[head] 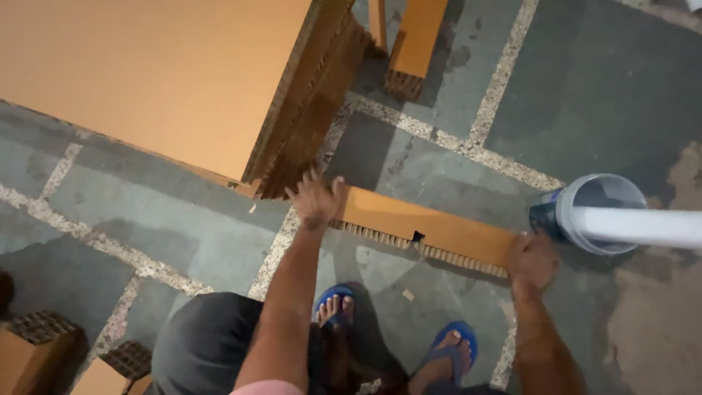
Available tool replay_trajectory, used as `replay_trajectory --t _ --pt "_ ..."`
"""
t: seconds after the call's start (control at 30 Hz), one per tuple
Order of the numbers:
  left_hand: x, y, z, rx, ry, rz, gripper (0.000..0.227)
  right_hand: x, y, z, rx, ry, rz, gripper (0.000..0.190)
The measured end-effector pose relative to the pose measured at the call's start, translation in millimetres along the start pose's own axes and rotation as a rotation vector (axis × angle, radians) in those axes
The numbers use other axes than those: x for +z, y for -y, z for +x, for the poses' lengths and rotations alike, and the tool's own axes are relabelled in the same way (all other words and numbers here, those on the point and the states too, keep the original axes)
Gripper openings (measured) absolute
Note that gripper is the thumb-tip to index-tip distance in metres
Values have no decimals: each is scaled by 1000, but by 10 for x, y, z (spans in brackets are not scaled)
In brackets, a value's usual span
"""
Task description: The person assembles a cardboard box by applying a liquid adhesive from a bucket using a small brush to the flaps. They then press the flaps together to bond them and use a white foam block to smooth the surface of the assembled box.
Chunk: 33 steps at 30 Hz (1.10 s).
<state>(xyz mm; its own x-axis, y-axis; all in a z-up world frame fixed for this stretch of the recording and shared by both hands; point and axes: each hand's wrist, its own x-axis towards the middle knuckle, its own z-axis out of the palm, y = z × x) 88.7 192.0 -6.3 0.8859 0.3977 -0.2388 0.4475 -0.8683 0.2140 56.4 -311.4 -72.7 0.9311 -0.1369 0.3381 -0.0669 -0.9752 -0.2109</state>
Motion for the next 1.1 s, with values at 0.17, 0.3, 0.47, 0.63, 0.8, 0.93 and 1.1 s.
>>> replay_trajectory --t 0.17,0.3,0.47,0.63,0.8,0.93,1.1 --pt "76 -653 -266 456 220 203 83 -79 192 55 -109 147 -112 48" --pt "475 -1355 -472 609 104 0 72 -132 401 181 -214 204 -188 47" --pt "849 -1566 -626 691 -22 -118 66 -167 472 202 -258 264 -247 51" --pt "728 -1604 -646 677 33 -135 69 -252 532 186 -200 234 -60 41" --pt "570 -1595 -598 621 191 -50 77 -342 535 188 -191 214 13 41" --pt "666 -1010 -381 570 68 67 89 -215 278 135 -113 193 -18 48" --pt "551 151 -84 104 -106 -59 92 -26 -135 -57 480 237 327 65"
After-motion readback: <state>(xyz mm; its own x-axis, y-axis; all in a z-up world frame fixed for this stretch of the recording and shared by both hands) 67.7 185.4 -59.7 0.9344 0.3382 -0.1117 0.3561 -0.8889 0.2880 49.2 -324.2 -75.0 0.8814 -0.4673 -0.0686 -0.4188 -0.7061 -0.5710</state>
